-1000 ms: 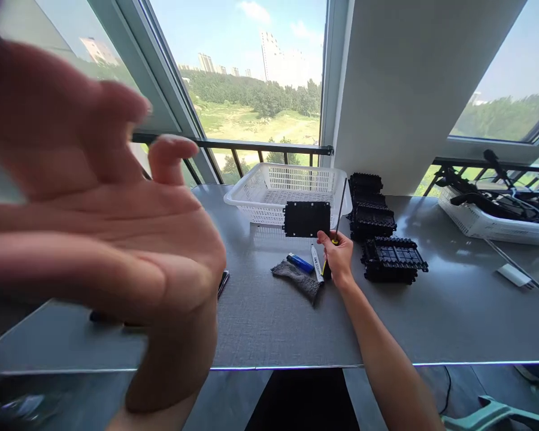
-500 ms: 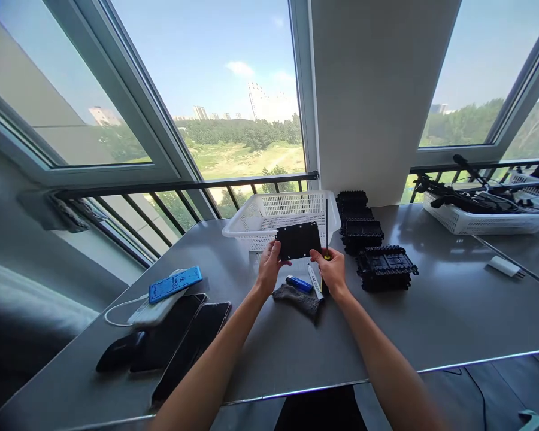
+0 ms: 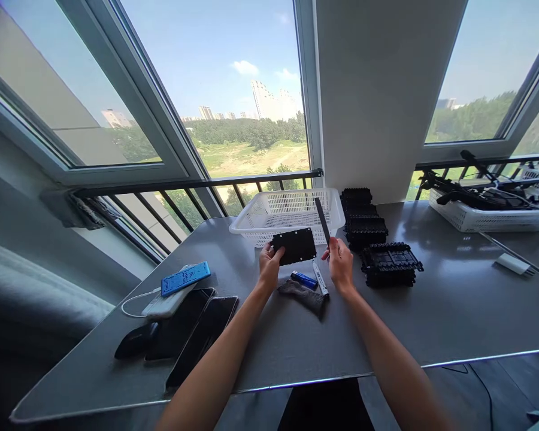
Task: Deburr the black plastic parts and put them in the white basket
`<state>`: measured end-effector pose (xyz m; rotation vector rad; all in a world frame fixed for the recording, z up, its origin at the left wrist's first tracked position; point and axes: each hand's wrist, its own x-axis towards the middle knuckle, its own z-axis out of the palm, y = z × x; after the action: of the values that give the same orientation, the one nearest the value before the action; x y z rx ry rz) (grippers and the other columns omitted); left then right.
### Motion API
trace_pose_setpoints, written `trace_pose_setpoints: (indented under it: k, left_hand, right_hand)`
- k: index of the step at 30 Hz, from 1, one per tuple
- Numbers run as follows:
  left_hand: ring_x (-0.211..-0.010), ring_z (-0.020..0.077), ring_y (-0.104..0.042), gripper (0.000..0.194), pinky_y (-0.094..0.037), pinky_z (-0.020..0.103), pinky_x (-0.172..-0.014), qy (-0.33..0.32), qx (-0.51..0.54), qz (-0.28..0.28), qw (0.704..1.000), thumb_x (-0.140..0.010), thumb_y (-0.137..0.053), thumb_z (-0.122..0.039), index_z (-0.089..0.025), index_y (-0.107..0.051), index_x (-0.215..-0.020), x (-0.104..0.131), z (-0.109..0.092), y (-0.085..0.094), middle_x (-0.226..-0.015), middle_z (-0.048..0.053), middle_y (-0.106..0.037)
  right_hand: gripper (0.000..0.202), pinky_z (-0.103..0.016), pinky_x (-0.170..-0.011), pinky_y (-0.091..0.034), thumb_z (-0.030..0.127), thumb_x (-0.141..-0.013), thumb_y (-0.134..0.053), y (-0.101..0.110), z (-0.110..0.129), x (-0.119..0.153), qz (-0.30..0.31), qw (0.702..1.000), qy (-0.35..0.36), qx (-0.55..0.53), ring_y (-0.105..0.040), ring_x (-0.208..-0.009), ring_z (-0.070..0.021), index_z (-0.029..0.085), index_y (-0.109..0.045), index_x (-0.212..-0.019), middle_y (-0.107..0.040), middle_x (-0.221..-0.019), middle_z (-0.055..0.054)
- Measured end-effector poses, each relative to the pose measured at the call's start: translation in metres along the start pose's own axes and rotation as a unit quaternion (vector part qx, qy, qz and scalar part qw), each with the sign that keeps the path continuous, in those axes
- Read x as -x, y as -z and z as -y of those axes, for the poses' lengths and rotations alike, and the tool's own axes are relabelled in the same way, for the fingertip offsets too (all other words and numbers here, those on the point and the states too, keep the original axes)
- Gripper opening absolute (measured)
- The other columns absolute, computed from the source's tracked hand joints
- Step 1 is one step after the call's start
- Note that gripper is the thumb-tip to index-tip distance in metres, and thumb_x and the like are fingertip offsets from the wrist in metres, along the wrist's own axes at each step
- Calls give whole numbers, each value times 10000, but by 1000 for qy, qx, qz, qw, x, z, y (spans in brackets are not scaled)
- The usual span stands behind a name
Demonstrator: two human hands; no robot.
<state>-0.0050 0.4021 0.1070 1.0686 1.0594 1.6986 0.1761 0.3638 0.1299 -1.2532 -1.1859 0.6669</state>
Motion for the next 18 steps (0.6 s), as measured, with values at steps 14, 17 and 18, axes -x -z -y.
trace_pose_setpoints:
  k: [14,17,18]
  left_hand:
    - [-840,200,-676,331,-499,295,-777,-17,-63,35,997,-686,-688,-301,-170,-574,-967,9,1,-7,-870,62,-720]
    - [-815,194,-673,331,-497,294,-764,-18,-65,21,998,-688,-679,-305,-169,-574,-970,9,-2,-5,-852,57,-712]
    - [-805,192,-672,334,-497,294,-758,-17,-64,15,998,-689,-675,-304,-168,-574,-976,9,-2,-4,-845,56,-710]
  right_hand:
    - [496,-276,-541,-244,626,-887,-427,-7,-4,14,62,937,123,323,-527,-639,-166,201,-578,-681,-613,-723,-40]
    - [481,-280,-546,-255,611,-889,-442,-5,-6,11,36,936,111,331,-541,-657,-172,200,-590,-686,-625,-747,-47]
    - [478,-281,-547,-258,605,-890,-444,-3,-6,10,28,937,106,332,-542,-657,-173,200,-590,-681,-626,-748,-49]
